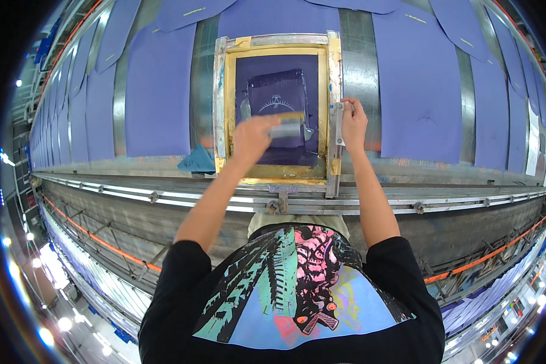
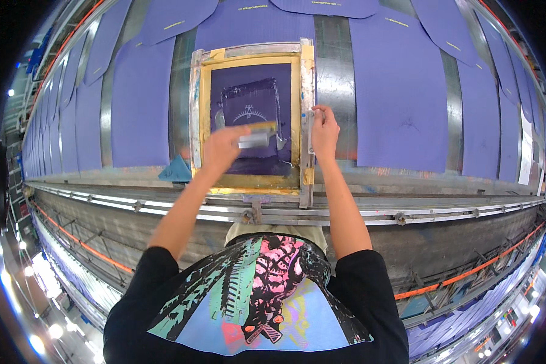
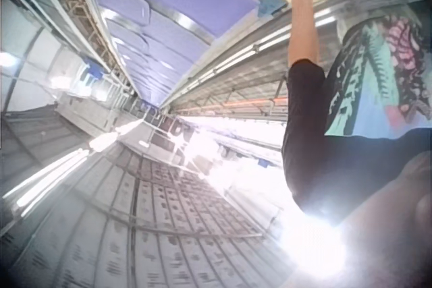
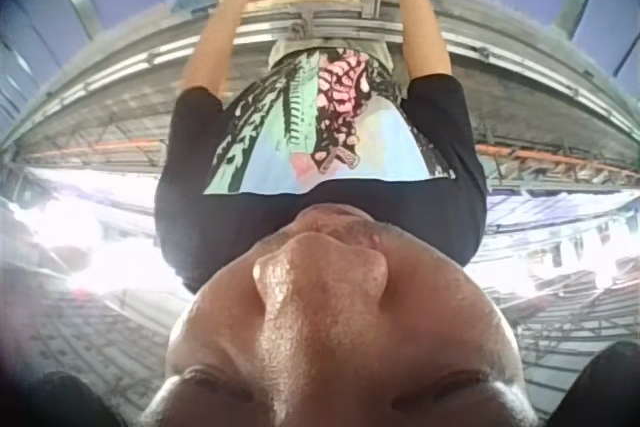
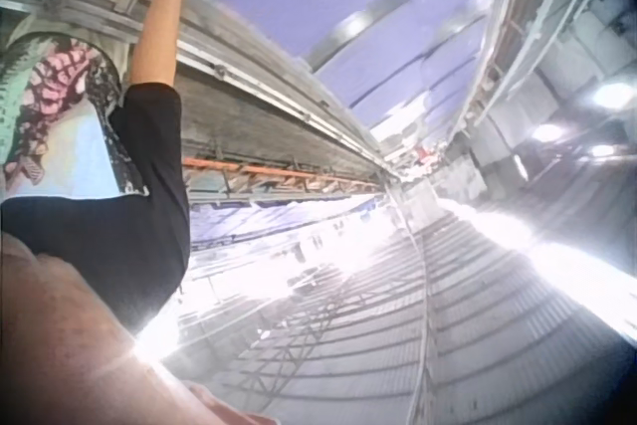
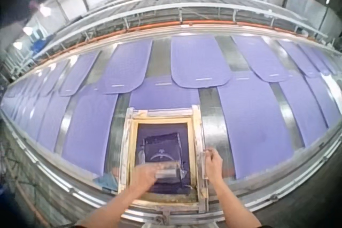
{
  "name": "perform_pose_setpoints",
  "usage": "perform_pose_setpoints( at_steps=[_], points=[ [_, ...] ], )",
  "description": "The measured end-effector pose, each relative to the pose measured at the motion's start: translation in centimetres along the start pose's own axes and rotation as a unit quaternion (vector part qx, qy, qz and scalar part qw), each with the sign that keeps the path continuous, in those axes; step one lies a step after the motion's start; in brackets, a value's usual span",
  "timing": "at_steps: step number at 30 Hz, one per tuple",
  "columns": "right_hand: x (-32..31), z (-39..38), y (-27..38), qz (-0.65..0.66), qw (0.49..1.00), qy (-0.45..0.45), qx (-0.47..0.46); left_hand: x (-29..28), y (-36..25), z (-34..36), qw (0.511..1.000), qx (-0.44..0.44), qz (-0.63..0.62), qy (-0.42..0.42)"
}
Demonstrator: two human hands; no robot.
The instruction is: The person performs screen printing on purple fabric pieces laid out on a table. They use a squeegee to pull purple ink across a screen frame, then lift the frame and move to a side table to add more ink from a bottle before returning to continue printing.
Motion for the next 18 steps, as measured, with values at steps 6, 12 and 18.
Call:
perform_pose_setpoints(
  at_steps=[6,12,18],
  points=[
    [0.3,-0.7,0.1,-0.009,1.000,0.018,0.000,0.9,2.5,10.2,0.995,-0.081,0.052,0.032],
    [0.1,0.3,-0.7,0.014,1.000,-0.013,-0.013,1.9,-0.1,-1.6,0.994,0.084,0.057,-0.034],
    [-0.4,-0.1,0.6,-0.004,1.000,-0.001,-0.004,0.1,0.0,4.1,0.998,-0.046,-0.031,-0.032]
  ],
)
Point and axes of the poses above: each hand's wrist, its own z-axis towards the middle knuckle, its own x-axis out of the palm, y = z × x, the point moved 6 cm from there along z, towards the middle knuckle, and after that the axes turned 13 degrees about -y, right-handed, at the moved point
